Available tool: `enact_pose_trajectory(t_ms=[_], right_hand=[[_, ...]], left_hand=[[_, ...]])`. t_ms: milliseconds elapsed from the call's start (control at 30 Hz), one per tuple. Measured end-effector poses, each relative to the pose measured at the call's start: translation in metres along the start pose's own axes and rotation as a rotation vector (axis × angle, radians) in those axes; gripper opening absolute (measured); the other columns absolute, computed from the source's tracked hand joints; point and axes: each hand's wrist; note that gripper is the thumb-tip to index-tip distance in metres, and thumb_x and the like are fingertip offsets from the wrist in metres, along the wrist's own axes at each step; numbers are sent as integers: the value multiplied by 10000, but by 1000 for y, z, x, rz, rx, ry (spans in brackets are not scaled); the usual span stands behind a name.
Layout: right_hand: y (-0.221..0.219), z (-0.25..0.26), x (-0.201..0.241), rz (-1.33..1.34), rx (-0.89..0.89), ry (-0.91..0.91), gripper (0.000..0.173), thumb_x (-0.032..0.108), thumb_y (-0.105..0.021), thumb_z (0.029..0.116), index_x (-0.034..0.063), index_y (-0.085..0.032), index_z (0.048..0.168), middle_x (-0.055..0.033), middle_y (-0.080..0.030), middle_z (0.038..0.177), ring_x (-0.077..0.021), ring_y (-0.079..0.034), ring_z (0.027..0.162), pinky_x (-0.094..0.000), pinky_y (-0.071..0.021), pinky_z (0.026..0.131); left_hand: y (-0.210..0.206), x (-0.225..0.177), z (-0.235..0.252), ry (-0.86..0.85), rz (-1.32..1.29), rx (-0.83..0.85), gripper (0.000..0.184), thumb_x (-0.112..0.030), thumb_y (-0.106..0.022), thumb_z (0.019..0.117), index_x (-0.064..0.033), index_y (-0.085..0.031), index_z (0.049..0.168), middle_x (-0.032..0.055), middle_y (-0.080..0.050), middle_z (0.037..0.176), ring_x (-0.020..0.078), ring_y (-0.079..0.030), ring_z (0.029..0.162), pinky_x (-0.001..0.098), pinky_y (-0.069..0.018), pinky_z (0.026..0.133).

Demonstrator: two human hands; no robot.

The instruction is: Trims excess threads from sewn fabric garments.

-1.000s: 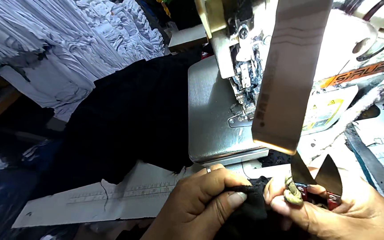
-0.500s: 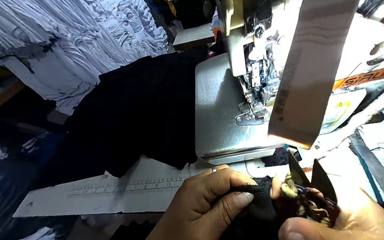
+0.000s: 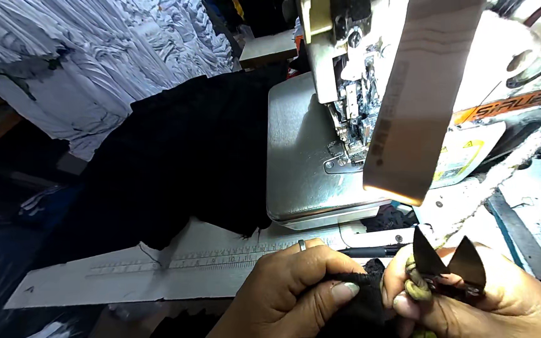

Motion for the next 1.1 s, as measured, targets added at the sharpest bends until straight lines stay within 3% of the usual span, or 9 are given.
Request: enact_pose_trajectory(t_ms=[167,233,367,500,600,700,867,1033,1100], right_hand=[[0,-3,0,103,-52,-85,133,75,-567,1005,24,-681,959,86,-676,882,112,-591,744,-82,-503,661],[-4,-3,-3,-38,-113,-68,187,131,-578,1012,-9,-694,969,39,-664,836,109,-541,698,-79,-454,631],[-11,-4,-6,-138,-114,28,360,298,-691,962,-62,-693,957,-73,-694,881,41,-583,831,-131,-458,768],[-19,0,-1,-281,-148,31,273,197,-717,926,-72,-685,897,-133,-673,818,-37,-575,773,-157,-437,713],[-16,0,-6,-278,-138,50,175,101,-658,938,-57,-687,870,-109,-670,789,-11,-564,726,-128,-428,673],[-9,-2,-10,-179,-113,30,178,116,-643,966,-37,-710,905,-35,-705,833,91,-580,737,-73,-467,690],[-6,-3,-5,4,-29,-22,131,45,-603,974,-49,-683,930,-7,-678,847,90,-584,754,-84,-483,685],[-4,-4,1,263,-42,-221,109,47,-579,983,127,-650,960,147,-693,882,117,-594,693,-74,-484,592],[-6,-3,-4,230,-93,-228,85,83,-586,994,130,-653,973,151,-692,861,116,-599,685,-74,-486,584]], left_hand=[[2,2,-2,44,-33,-38,192,-195,-558,1037,-83,-714,1040,-104,-671,941,-103,-591,915,97,-491,819],[3,3,-4,51,-47,-42,190,-201,-557,1038,-95,-715,1047,-110,-673,947,-103,-593,919,98,-495,820],[0,2,-4,59,-64,-54,186,-194,-563,1034,-96,-720,1046,-110,-677,955,-96,-600,929,106,-501,832],[-6,0,-3,54,-49,-65,186,-159,-568,1028,-56,-723,1035,-83,-677,935,-89,-596,917,110,-496,822],[-7,1,-3,48,-40,-61,189,-149,-562,1030,-42,-717,1032,-78,-679,938,-91,-594,921,105,-492,825],[-3,4,-5,48,-35,-51,184,-181,-564,1032,-73,-713,1024,-101,-675,943,-99,-594,925,100,-493,826],[-3,3,-5,46,-62,-14,192,-172,-558,1035,-60,-713,1047,-91,-682,965,-97,-588,943,106,-485,844],[0,3,-5,69,-82,-38,177,-207,-565,1031,-118,-718,1037,-134,-680,956,-105,-603,924,97,-504,823],[1,5,-6,83,-114,-33,171,-224,-566,1028,-143,-716,1028,-155,-678,963,-113,-604,919,90,-507,818]])
Point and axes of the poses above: each hand's wrist, its own z-axis towards the middle knuckle, its own y-axis out of the back of the hand, x = y × z
